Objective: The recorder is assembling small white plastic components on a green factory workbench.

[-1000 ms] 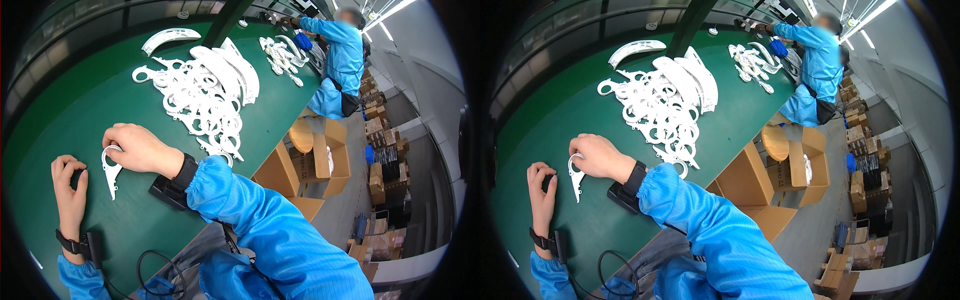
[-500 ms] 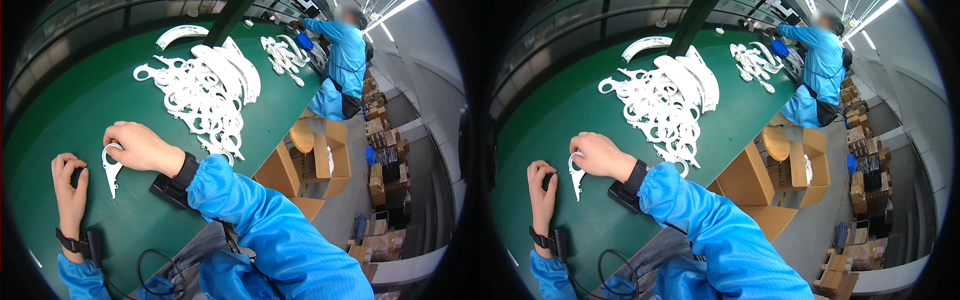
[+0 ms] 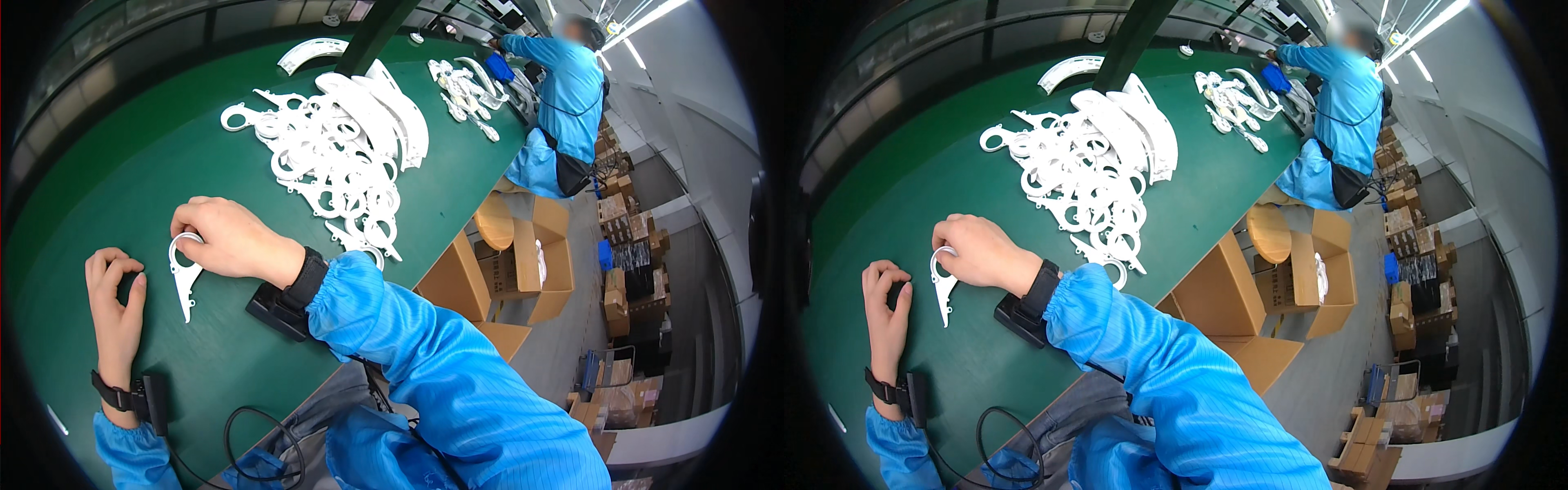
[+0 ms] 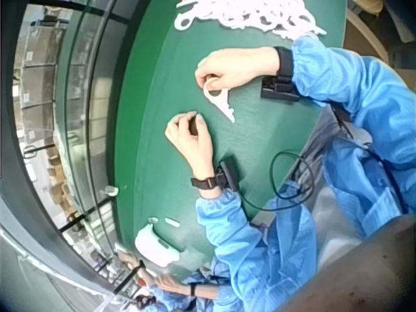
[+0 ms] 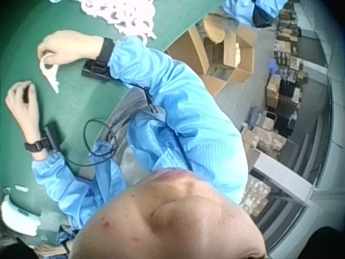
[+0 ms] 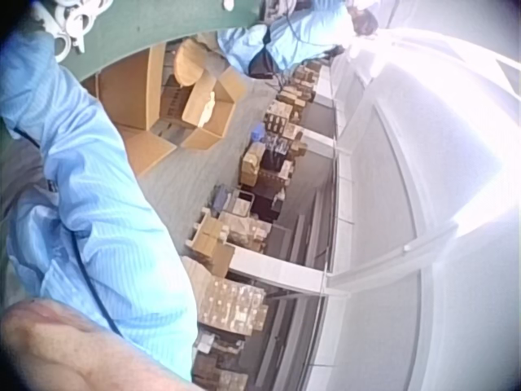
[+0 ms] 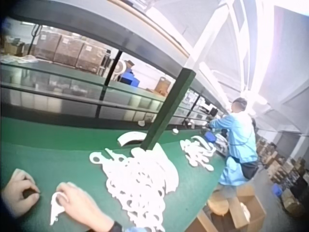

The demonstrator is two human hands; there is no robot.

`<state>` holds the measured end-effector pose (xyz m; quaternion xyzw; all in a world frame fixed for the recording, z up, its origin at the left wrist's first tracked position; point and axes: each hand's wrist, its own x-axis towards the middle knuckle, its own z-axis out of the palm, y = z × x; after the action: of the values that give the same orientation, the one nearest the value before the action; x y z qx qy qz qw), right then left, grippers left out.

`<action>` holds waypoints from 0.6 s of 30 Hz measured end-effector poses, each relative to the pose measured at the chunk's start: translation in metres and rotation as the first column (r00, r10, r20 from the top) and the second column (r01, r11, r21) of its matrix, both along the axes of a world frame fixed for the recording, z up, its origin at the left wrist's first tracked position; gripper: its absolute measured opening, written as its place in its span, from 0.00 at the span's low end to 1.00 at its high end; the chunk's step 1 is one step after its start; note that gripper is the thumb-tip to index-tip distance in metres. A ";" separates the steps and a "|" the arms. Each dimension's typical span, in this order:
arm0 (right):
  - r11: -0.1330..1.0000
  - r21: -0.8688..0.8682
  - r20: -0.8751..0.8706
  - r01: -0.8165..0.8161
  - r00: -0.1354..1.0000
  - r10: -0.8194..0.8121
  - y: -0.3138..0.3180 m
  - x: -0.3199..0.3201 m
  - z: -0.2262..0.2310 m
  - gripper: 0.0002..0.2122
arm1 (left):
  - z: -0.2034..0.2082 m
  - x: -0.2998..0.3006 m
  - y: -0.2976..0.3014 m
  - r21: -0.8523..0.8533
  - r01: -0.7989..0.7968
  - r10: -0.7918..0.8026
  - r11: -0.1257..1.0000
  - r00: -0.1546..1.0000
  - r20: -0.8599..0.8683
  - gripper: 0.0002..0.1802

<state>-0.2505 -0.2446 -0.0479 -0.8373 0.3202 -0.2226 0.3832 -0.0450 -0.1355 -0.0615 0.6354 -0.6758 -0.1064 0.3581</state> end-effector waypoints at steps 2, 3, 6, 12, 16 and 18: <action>1.000 0.000 -0.004 -0.001 1.000 0.001 0.000 0.000 -0.002 0.08 | 0.000 -0.002 0.000 0.002 -0.008 0.008 1.000 1.000 -0.015 0.05; 1.000 -0.026 0.015 -0.001 1.000 0.002 -0.001 -0.001 -0.005 0.08 | 0.001 -0.003 0.000 0.004 -0.016 0.017 1.000 0.999 -0.028 0.05; 0.998 -0.056 0.036 -0.003 0.999 0.005 -0.001 0.000 -0.007 0.08 | 0.000 -0.002 0.000 -0.007 -0.013 0.013 1.000 1.000 -0.023 0.05; 0.998 -0.062 0.036 -0.008 0.999 0.011 -0.002 0.000 -0.008 0.08 | 0.000 -0.002 -0.001 -0.001 -0.013 0.013 1.000 1.000 -0.020 0.05; 0.998 -0.058 0.026 -0.009 1.000 0.010 -0.001 0.000 -0.008 0.08 | -0.003 0.000 0.000 0.012 -0.001 0.001 1.000 1.000 -0.016 0.06; 0.998 -0.059 0.021 -0.009 1.000 0.010 -0.001 0.000 -0.007 0.08 | -0.003 -0.001 0.000 0.004 -0.006 0.006 1.000 1.000 -0.028 0.06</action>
<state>-0.2506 -0.2461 -0.0547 -0.8474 0.3053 -0.2391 0.3627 -0.0458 -0.1359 -0.0647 0.6367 -0.6684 -0.1157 0.3667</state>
